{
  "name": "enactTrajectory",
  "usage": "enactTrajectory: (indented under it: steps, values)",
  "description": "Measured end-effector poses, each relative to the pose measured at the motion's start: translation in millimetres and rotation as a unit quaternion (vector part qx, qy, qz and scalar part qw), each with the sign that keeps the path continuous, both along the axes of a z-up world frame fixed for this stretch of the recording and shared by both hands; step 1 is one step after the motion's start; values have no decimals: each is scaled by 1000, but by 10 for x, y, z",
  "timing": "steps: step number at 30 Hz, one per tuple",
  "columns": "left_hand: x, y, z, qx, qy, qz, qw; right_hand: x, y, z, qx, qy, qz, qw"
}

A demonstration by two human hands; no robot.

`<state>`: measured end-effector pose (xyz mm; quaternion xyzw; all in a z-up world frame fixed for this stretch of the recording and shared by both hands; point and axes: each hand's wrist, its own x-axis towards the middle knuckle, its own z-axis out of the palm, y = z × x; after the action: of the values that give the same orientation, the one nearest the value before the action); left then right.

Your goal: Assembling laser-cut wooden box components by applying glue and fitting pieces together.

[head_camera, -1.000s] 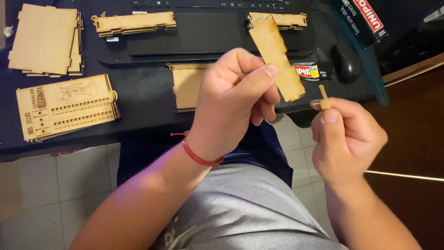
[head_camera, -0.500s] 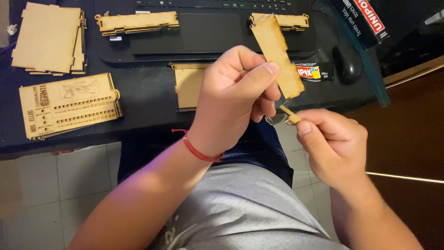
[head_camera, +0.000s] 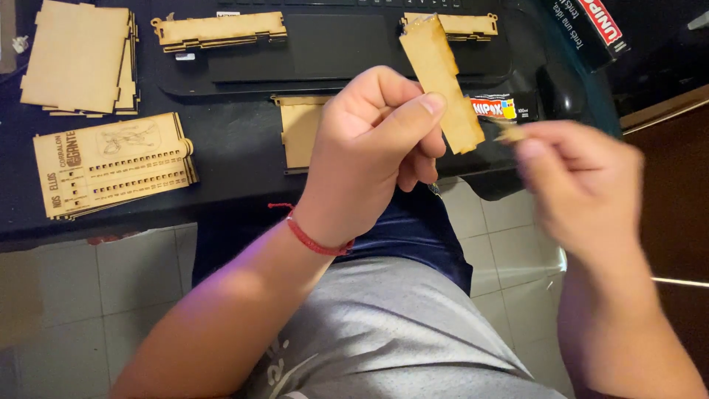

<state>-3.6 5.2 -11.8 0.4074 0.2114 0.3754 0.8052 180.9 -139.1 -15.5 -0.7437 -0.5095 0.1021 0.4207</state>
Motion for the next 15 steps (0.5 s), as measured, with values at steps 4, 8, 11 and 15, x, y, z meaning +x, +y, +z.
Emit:
enactTrajectory:
  steps: [4,8,11,15]
  values:
    - [-23,51,0,13,17,12,1000,-109,96,20,-105,-144,195,965]
    - [-65,110,-20,10,76,18,997,34,-167,-77,4,87,186,979]
    - [-146,156,-115,17,100,38,994,245,-70,-184,134,145,16,980]
    - [-405,206,-115,100,94,101,985,415,189,-538,-9,-74,30,997]
